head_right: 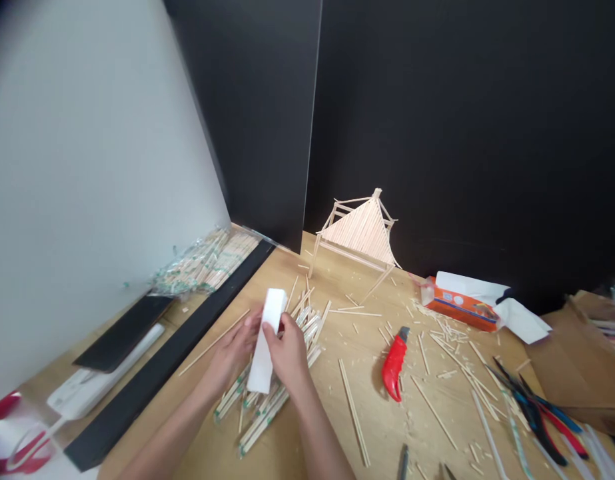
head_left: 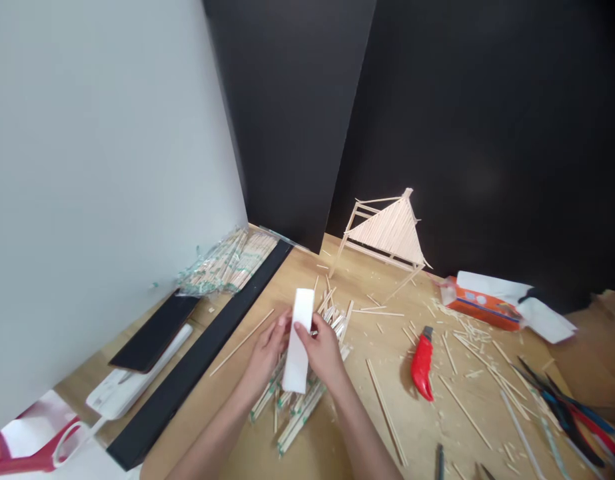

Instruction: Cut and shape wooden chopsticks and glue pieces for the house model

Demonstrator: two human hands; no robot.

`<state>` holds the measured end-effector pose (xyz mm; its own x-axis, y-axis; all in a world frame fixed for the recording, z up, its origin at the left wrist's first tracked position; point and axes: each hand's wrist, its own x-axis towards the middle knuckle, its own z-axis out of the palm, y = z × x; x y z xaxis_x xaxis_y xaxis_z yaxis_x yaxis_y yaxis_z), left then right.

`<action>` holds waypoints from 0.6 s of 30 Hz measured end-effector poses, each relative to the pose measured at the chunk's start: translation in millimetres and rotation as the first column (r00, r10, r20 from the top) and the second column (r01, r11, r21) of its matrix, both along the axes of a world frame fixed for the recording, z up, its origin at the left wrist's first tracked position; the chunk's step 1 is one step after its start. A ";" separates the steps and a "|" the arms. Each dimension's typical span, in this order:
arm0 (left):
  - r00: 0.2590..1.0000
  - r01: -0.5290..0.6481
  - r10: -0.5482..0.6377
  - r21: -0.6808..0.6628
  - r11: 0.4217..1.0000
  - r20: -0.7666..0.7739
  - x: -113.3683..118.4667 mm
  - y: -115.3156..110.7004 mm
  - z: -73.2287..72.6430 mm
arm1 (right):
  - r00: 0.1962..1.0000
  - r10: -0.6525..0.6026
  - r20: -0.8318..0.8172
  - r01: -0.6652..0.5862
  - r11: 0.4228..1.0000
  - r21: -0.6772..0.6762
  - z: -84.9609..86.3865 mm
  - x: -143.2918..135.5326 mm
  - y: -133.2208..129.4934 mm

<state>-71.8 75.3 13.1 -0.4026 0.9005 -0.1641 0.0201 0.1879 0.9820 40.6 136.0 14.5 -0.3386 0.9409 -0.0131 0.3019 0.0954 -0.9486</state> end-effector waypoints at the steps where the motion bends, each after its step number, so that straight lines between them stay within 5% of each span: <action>1: 0.996 -0.020 0.020 0.000 1.000 -0.091 -4.5 -2.6 -1.3 | 1.000 -0.006 -0.017 0.006 1.000 -0.013 1.5 4.0 1.4; 8: 0.792 -0.134 0.050 -0.093 0.987 -0.608 -27.9 -23.5 -27.7 | 0.993 -0.034 -0.113 0.025 0.997 -0.080 9.3 9.6 20.4; 14: 0.658 0.019 -0.106 -0.124 0.992 -0.746 -19.5 -41.8 -41.1 | 0.987 -0.019 -0.158 0.002 0.994 -0.109 -6.4 -49.4 48.5; 18: 0.549 -0.103 -0.019 -0.090 0.991 -0.836 -37.6 -45.8 -28.3 | 0.994 -0.021 -0.103 0.006 0.989 -0.150 -34.1 -92.7 59.0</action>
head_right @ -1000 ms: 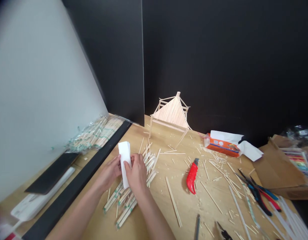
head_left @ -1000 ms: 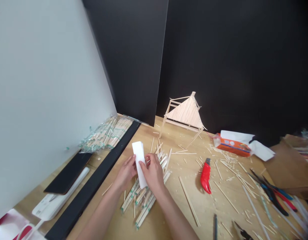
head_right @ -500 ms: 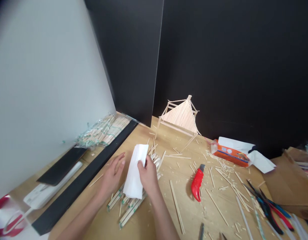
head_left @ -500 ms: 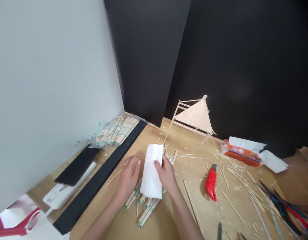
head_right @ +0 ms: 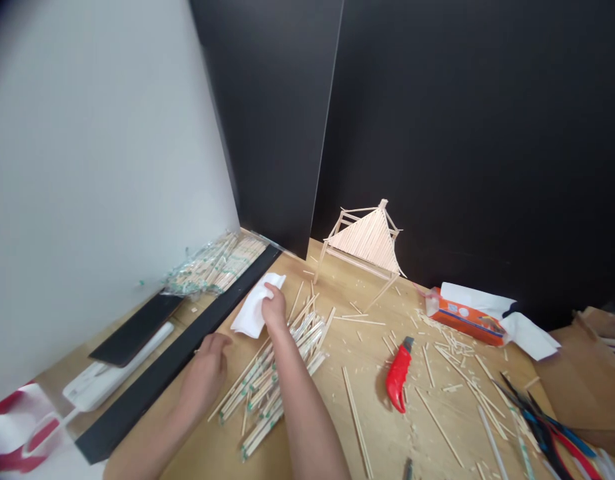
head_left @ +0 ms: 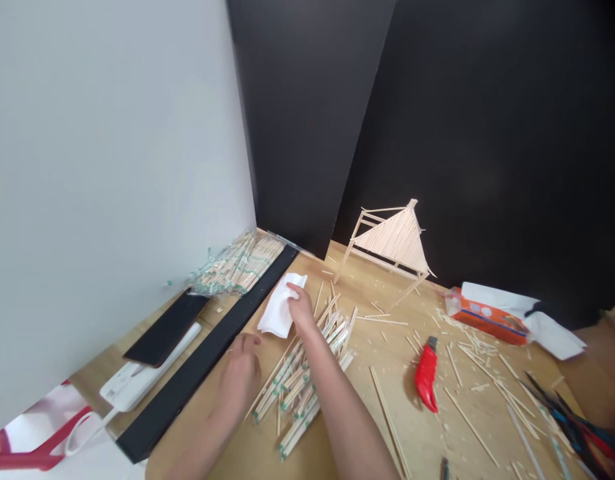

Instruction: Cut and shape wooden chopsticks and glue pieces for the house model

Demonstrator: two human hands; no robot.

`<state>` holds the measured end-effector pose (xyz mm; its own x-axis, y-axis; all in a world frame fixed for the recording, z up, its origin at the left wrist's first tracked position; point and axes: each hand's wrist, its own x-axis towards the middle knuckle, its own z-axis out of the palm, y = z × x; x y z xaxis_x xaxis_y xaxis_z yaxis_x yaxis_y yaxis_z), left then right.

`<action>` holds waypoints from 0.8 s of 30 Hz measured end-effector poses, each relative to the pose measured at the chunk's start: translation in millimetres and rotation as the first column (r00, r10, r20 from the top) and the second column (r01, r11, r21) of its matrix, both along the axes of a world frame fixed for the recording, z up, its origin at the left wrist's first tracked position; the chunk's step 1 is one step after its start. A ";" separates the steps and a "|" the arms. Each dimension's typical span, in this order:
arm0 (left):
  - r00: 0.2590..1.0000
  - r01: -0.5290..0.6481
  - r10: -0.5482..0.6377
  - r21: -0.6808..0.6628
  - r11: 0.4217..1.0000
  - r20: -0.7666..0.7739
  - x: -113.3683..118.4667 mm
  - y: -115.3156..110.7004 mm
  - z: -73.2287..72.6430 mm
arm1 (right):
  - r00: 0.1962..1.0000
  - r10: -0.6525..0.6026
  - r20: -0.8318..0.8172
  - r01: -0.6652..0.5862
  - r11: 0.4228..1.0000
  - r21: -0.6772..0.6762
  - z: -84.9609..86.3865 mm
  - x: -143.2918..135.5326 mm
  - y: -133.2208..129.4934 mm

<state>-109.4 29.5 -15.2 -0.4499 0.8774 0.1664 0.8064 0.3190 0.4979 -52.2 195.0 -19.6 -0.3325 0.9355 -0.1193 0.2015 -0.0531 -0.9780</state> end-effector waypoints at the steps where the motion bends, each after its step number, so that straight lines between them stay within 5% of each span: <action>1: 0.999 -0.024 0.025 0.018 1.000 -0.040 -5.2 1.7 4.7 | 1.000 -0.002 0.012 0.002 1.000 0.002 -6.5 -7.7 -0.2; 6: 0.981 0.015 0.001 0.076 0.997 -0.195 -13.9 25.9 12.7 | 0.998 0.004 0.058 -0.009 0.997 0.079 -25.5 -23.5 -9.7; 15: 0.939 0.003 -0.010 -0.022 1.000 -0.344 -5.3 58.2 -30.7 | 0.956 -0.003 0.294 -0.095 0.944 0.317 -18.5 -17.5 -6.1; 19: 0.916 -0.056 0.034 -0.043 0.997 -0.400 -2.3 53.6 -36.3 | 0.902 -0.054 0.429 -0.163 0.877 0.453 -4.8 -7.5 1.8; 24: 0.893 -0.096 0.068 -0.042 0.994 -0.444 3.7 44.2 -33.7 | 0.819 0.054 0.571 -0.420 0.735 0.533 7.1 -1.3 6.8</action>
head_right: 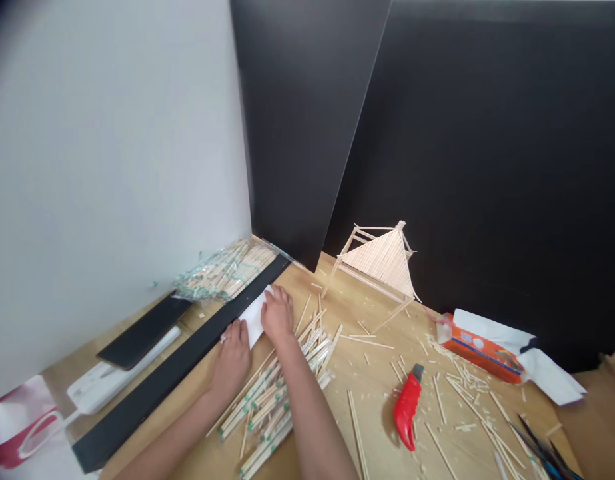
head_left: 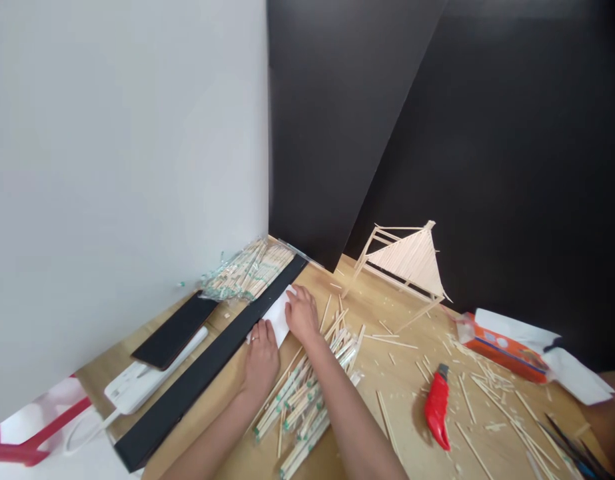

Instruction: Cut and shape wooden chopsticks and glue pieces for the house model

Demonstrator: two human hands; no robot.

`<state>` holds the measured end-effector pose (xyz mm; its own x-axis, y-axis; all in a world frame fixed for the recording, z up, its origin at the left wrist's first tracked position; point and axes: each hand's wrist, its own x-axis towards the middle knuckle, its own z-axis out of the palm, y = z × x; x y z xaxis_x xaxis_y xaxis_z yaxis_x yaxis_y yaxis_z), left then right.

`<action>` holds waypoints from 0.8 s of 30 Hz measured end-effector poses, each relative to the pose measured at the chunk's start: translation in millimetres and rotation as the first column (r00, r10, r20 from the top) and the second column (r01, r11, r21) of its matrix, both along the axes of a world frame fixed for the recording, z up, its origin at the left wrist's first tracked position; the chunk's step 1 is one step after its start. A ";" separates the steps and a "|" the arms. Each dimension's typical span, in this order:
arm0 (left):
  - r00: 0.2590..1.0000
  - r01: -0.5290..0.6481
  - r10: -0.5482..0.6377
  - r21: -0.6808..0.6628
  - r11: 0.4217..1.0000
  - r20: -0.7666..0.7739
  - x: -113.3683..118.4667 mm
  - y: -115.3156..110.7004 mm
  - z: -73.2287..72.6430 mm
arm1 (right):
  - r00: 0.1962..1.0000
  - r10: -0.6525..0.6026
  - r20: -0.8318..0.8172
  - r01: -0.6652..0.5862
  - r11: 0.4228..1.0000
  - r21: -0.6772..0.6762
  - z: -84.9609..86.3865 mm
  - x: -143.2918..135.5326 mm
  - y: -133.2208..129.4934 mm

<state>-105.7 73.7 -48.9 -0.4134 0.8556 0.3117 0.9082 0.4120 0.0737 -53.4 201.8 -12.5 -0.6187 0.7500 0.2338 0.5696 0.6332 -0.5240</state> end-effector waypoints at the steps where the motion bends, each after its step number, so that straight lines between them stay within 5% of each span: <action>1: 1.000 0.000 0.000 0.001 1.000 -0.006 0.8 -1.6 1.1 | 0.999 0.037 0.033 -0.038 0.999 0.015 0.6 -0.4 0.4; 7: 0.999 0.028 -0.028 0.020 0.999 -0.022 3.8 -10.4 8.3 | 0.975 0.103 0.199 -0.118 0.991 0.067 -1.1 -3.1 0.4; 14: 1.000 -0.023 0.023 0.005 1.000 -0.020 7.1 -8.0 4.1 | 0.945 0.004 0.326 -0.043 0.993 0.114 -5.4 -16.0 -7.8; 24: 0.999 -0.032 0.032 -0.008 0.999 -0.013 6.3 0.4 4.0 | 0.933 -0.113 0.343 0.043 0.977 0.207 2.1 -30.3 15.7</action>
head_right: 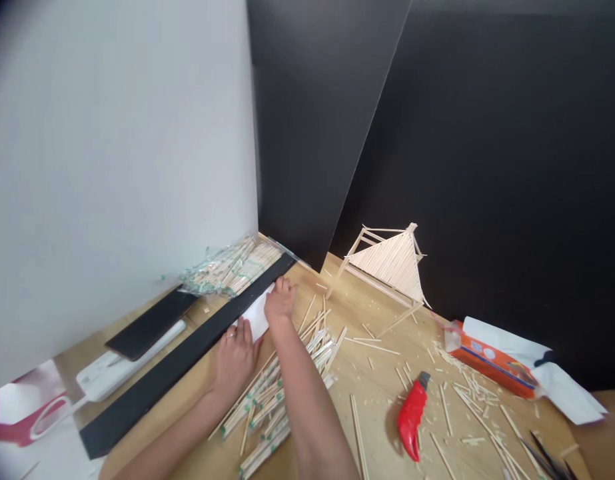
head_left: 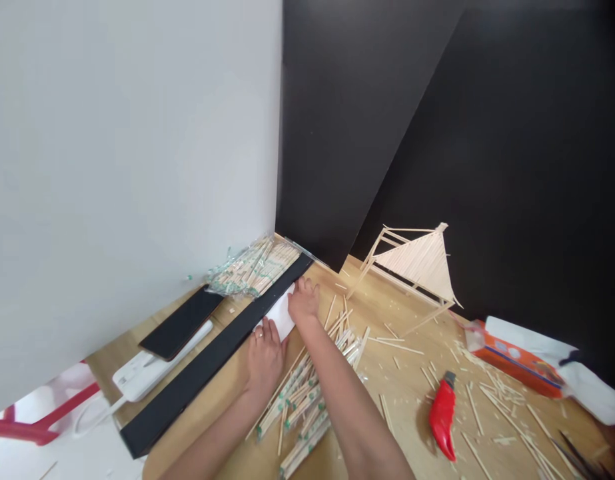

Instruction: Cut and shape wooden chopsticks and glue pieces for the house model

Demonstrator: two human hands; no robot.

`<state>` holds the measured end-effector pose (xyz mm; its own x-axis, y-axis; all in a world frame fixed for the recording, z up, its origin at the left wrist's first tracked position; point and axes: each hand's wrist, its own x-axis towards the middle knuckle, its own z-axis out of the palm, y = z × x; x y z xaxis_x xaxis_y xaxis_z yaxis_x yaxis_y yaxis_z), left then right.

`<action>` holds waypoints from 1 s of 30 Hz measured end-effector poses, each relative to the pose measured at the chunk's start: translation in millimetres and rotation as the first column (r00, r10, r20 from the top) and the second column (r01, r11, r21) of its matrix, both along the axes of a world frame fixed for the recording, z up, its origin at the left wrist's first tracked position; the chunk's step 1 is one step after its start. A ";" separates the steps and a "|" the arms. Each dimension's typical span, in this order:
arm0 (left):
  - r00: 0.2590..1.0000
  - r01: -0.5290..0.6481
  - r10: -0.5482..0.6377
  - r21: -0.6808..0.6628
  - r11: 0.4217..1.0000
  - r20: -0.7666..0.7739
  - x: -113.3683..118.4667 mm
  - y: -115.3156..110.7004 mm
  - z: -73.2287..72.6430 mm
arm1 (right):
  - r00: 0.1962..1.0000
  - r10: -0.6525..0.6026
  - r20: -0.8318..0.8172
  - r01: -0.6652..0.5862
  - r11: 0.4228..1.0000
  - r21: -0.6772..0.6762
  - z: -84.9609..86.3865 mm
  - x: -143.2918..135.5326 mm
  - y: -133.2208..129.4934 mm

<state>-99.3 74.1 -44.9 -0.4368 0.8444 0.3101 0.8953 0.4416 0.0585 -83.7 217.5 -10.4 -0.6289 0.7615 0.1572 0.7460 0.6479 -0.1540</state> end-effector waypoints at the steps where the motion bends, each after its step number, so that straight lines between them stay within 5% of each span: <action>1: 1.000 0.004 -0.004 0.004 1.000 0.003 -1.0 -1.0 0.6 | 1.000 0.018 -0.013 -0.018 1.000 0.004 -1.0 2.3 -2.5; 8: 1.000 0.008 -0.008 0.016 1.000 0.010 -0.8 -9.5 -4.0 | 0.989 0.105 -0.100 -0.109 0.994 -0.033 -12.0 7.3 -17.0; 14: 1.000 0.026 -0.026 0.016 1.000 0.008 2.9 -16.3 -7.5 | 0.988 0.041 -0.148 -0.059 0.991 -0.117 -19.1 -0.1 -20.6; 21: 1.000 0.007 -0.007 0.000 1.000 0.016 -3.1 5.4 -4.4 | 0.988 -0.077 -0.133 0.051 0.980 -0.193 -34.1 -9.9 -9.4; 30: 1.000 -0.002 0.002 0.006 1.000 0.022 -4.9 2.7 1.9 | 0.990 -0.057 -0.129 0.033 0.984 -0.178 -23.2 7.7 2.1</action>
